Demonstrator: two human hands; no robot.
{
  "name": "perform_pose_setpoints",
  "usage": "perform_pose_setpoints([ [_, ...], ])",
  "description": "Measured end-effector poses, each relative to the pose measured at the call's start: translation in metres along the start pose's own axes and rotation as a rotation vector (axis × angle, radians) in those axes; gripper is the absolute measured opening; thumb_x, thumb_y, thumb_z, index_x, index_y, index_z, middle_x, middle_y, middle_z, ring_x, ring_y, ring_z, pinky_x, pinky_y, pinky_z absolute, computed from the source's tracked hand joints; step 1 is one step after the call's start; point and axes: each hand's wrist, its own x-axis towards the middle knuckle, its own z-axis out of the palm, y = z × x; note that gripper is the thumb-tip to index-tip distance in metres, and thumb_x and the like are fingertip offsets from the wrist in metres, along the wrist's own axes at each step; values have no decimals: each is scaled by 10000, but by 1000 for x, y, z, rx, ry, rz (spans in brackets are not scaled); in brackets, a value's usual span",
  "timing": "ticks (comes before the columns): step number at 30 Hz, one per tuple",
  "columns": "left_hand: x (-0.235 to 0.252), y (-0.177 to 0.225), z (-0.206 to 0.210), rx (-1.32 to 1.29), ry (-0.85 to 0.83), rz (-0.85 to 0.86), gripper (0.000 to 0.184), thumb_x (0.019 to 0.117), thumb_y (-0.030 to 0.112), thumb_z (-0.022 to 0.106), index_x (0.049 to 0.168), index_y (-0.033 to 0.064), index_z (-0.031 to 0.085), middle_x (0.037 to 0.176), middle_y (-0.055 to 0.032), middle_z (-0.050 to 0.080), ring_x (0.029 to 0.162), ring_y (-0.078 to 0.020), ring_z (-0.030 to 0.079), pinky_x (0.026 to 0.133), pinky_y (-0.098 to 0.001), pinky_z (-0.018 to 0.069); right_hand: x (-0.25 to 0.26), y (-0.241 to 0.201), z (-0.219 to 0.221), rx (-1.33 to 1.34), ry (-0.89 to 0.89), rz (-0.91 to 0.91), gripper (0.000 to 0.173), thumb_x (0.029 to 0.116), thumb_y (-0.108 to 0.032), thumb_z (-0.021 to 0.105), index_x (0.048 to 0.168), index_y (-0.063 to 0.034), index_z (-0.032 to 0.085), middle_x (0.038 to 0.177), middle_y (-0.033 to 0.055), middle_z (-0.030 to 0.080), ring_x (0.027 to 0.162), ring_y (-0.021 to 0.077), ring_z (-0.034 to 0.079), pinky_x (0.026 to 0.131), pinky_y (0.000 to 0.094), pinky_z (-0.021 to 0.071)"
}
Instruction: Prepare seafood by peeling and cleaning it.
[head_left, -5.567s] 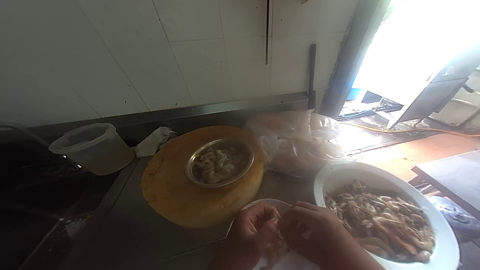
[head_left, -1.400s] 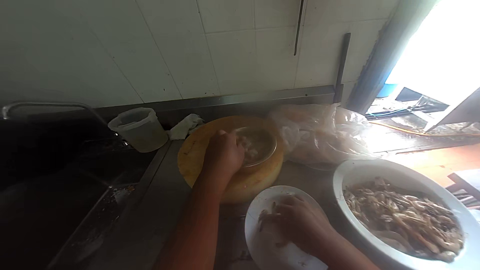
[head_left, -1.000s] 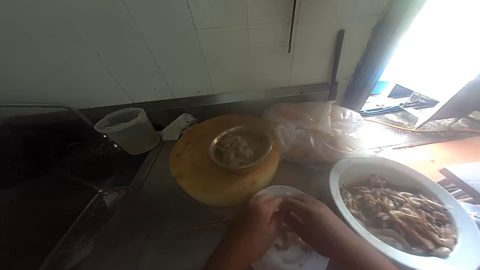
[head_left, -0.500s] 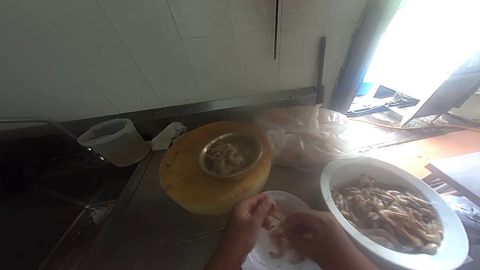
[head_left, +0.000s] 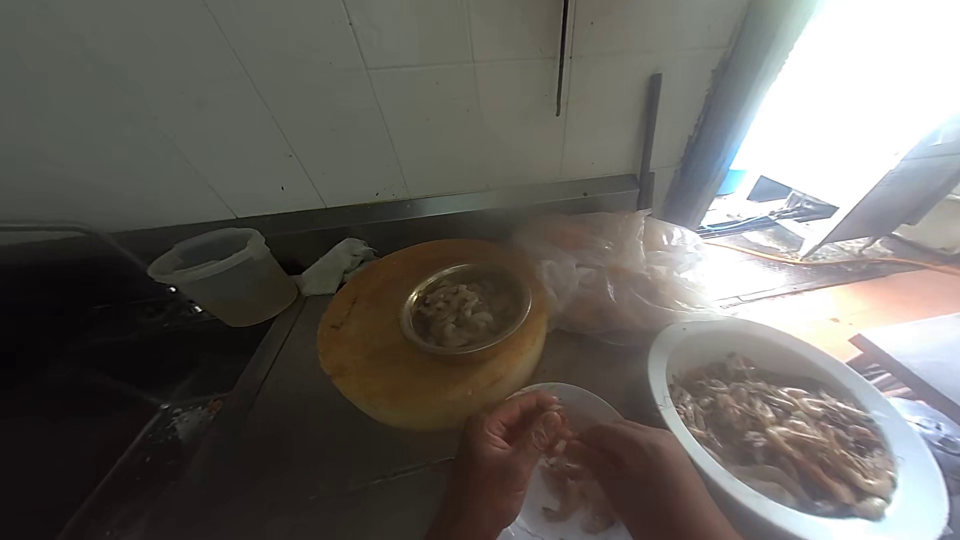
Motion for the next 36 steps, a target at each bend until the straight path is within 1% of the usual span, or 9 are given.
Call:
perform_pose_setpoints([
  [4, 3, 5, -7, -14, 146, -9, 221, 1002, 87, 637, 1158, -51, 713, 1022, -173, 731, 824, -247, 728, 762, -362, 643, -14, 1, -8, -49, 3, 26, 187, 1012, -304, 657, 942, -176, 774, 837, -74, 724, 738, 11, 667, 650, 223, 576],
  [6, 4, 7, -15, -99, 163, -31, 231, 996, 65, 640, 1178, -62, 704, 1069, -201, 723, 884, -276, 734, 829, -392, 638, -17, -3, -14, -81, -105, 74, 151, 995, -279, 676, 1042, -191, 789, 997, -31, 750, 916, 76, 707, 799, 304, 611],
  [8, 3, 5, -15, -196, 136, -35, 223, 968, 16, 664, 1170, -72, 701, 1096, -228, 717, 943, -313, 740, 882, -433, 633, -16, -6, -16, -67, -203, 124, 289, 956, -281, 721, 1230, -194, 751, 1275, 38, 696, 1214, 176, 639, 1022, 413, 551],
  [9, 1, 3, -12, -215, 112, -22, 213, 952, 0, 681, 1152, -70, 706, 1092, -232, 716, 953, -325, 739, 889, -447, 631, -14, -6, -14, -45, -199, 141, 344, 950, -328, 734, 1266, -192, 733, 1308, 39, 678, 1237, 168, 626, 1029, 398, 550],
  [12, -1, -4, -3, -107, 32, 112, 194, 903, 12, 752, 1090, -41, 743, 1084, -205, 718, 955, -318, 738, 874, -441, 646, -3, -3, -11, 322, -138, 192, 266, 1019, -310, 656, 1202, -130, 726, 1121, -6, 733, 973, 96, 722, 810, 292, 645],
  [16, -3, -15, 4, 207, -25, 442, 152, 882, 54, 792, 1034, 58, 781, 1087, -108, 744, 1030, -246, 724, 903, -373, 636, 11, -11, -13, 924, -108, 434, 233, 1000, -207, 687, 1100, 3, 710, 985, 146, 730, 841, 269, 739, 741, 442, 659],
  [23, -8, -22, 12, 448, 11, 636, 125, 918, 57, 748, 1032, 103, 772, 1097, -54, 747, 1075, -219, 717, 944, -373, 627, 11, -13, -9, 991, 33, 488, 188, 911, -86, 756, 1053, 36, 738, 954, 178, 742, 840, 276, 751, 750, 438, 667],
  [30, -12, -18, 18, 159, 7, 439, 162, 874, 21, 791, 1033, 28, 762, 1078, -135, 741, 990, -262, 740, 836, -368, 662, 11, -9, -2, 917, 127, 423, 98, 881, -51, 751, 944, 23, 756, 862, 164, 744, 740, 257, 748, 689, 413, 667],
  [36, -12, -5, 17, -403, -56, -168, 218, 914, 46, 744, 1104, -56, 710, 998, -204, 729, 860, -278, 745, 821, -451, 642, 9, 4, 0, 693, 115, 225, 93, 886, -103, 728, 941, -40, 770, 852, 63, 739, 741, 160, 710, 656, 303, 623],
])
